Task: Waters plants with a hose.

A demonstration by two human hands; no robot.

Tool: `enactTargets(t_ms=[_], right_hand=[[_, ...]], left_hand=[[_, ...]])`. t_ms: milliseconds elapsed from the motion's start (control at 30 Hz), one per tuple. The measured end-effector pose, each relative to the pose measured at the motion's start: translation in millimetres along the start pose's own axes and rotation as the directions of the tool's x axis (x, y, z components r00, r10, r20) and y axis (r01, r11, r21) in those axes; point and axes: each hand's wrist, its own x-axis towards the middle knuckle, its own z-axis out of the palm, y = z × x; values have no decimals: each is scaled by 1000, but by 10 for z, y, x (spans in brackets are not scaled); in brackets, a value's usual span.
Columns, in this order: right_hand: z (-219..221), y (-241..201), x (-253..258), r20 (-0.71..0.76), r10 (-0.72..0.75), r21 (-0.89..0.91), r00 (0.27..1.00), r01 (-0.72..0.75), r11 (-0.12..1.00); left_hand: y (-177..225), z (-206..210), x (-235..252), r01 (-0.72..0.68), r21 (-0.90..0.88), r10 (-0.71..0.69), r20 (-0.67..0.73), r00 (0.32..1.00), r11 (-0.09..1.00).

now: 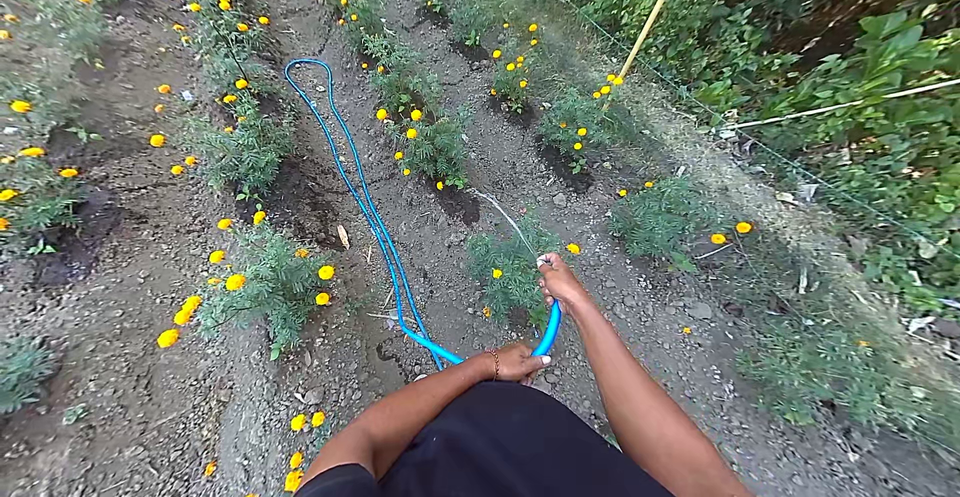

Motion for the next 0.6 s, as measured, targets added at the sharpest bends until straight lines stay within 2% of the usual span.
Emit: enactTargets(t_ms=[333,600], right_hand=[[14,-3,-20,39,10,-59,999,-8,998],[51,-16,-24,50,-6,-34,999,7,999]], left_hand=[[-45,57,18,-9,-7,9,-9,1000,1000],[-28,60,-27,2,-25,-2,-18,1000,1000]])
